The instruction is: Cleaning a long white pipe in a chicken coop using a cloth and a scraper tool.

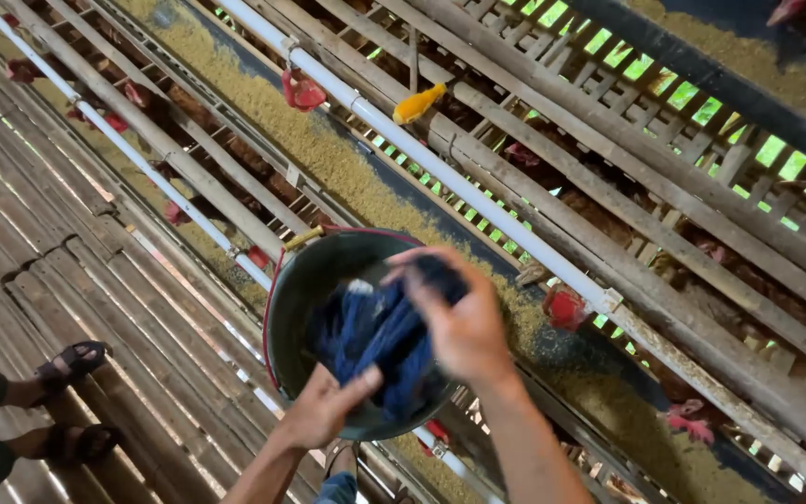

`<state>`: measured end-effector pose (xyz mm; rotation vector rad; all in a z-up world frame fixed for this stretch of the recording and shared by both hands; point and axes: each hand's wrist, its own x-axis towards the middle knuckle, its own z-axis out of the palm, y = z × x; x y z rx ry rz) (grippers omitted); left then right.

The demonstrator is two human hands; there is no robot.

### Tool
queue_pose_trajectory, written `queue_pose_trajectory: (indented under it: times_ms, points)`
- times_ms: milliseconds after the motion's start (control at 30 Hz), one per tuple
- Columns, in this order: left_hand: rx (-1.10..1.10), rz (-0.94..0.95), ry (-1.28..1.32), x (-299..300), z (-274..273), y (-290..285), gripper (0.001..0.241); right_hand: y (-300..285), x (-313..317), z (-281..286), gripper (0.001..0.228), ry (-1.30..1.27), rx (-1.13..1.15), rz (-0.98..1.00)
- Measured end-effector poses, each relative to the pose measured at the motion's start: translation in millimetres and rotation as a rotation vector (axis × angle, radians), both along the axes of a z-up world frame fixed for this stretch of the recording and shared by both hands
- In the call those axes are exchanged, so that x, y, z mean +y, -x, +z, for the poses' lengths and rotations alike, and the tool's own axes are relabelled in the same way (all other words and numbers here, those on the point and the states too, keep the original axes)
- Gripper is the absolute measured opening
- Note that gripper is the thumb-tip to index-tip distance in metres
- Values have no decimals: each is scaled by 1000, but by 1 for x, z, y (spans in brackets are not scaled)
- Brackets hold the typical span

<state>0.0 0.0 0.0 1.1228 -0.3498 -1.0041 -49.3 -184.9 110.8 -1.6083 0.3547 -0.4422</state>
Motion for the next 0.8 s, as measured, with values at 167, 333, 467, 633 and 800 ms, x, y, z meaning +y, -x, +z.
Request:
queue_pose_trajectory:
  times_ms: [167,333,467,633,800]
  points:
    - [-299,223,-408,-25,84,-10,26,-15,-9,-41,27,-52,546,-97]
    - [-443,385,-388,-28,78,-29,36,-54,-22,-73,30,311,557,2]
    - [520,538,-183,-38,126,-51,49,-121,-48,-63,35,582,337,-202]
    - [608,624,17,-42,139,-69,51,-192,-69,-50,41,1111,492,-259]
    - [732,577,-184,-37,145,-91,62,-240,-94,-66,54,1303,915,-200]
